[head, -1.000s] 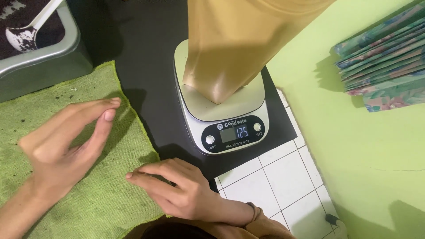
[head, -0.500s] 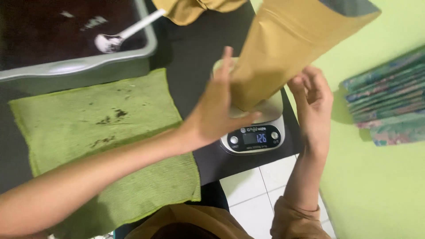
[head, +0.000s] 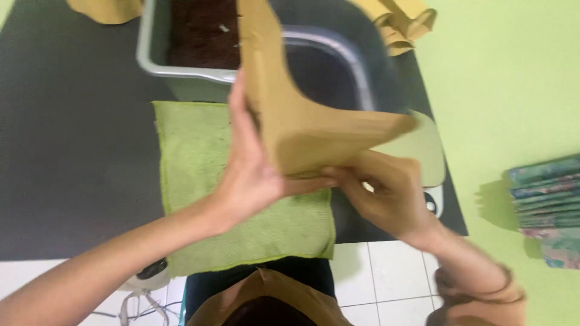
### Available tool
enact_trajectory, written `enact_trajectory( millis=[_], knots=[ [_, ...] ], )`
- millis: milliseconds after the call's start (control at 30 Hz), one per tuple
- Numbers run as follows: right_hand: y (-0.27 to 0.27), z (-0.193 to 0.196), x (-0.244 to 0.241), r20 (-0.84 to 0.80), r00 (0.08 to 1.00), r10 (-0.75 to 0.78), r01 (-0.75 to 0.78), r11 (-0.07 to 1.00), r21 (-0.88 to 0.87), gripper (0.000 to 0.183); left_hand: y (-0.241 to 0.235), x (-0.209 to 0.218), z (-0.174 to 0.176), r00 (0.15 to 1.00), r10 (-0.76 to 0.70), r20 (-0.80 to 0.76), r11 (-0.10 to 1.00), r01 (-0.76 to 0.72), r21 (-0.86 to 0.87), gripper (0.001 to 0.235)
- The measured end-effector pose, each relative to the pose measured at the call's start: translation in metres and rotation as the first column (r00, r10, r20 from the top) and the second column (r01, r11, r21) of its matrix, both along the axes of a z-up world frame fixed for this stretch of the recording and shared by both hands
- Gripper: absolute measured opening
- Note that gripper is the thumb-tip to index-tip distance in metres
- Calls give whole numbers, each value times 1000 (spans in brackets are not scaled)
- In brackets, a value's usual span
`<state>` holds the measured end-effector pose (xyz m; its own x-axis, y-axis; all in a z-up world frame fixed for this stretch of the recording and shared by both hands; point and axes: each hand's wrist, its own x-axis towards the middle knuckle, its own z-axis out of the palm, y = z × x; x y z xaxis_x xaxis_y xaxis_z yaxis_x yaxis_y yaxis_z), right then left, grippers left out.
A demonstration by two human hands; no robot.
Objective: Filling coffee bags with ground coffee using a spoon and a digital scale for measurement.
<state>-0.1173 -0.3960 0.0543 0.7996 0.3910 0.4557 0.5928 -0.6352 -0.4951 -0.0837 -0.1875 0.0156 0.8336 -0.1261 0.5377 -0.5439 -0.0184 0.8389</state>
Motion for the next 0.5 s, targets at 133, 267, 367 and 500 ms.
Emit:
enact_trajectory(
  millis=[133,267,367,500],
  knots=[
    [52,1,27,42,951,306,-302,950,-79,13,68,-3,-24,986,155,62,975,-163,154,149],
    [70,-4,59,-85,834,545,-551,819,-159,14,108,3,-41,974,207,90,951,-222,215,146],
    [57,4,108,-3,824,567,-540,783,-309,23,123,8,-52,980,192,47,941,-198,274,153],
    [30,30,172,204,922,329,-177,827,-533,24,118,-14,-48,952,292,93,933,-305,193,160]
  ],
)
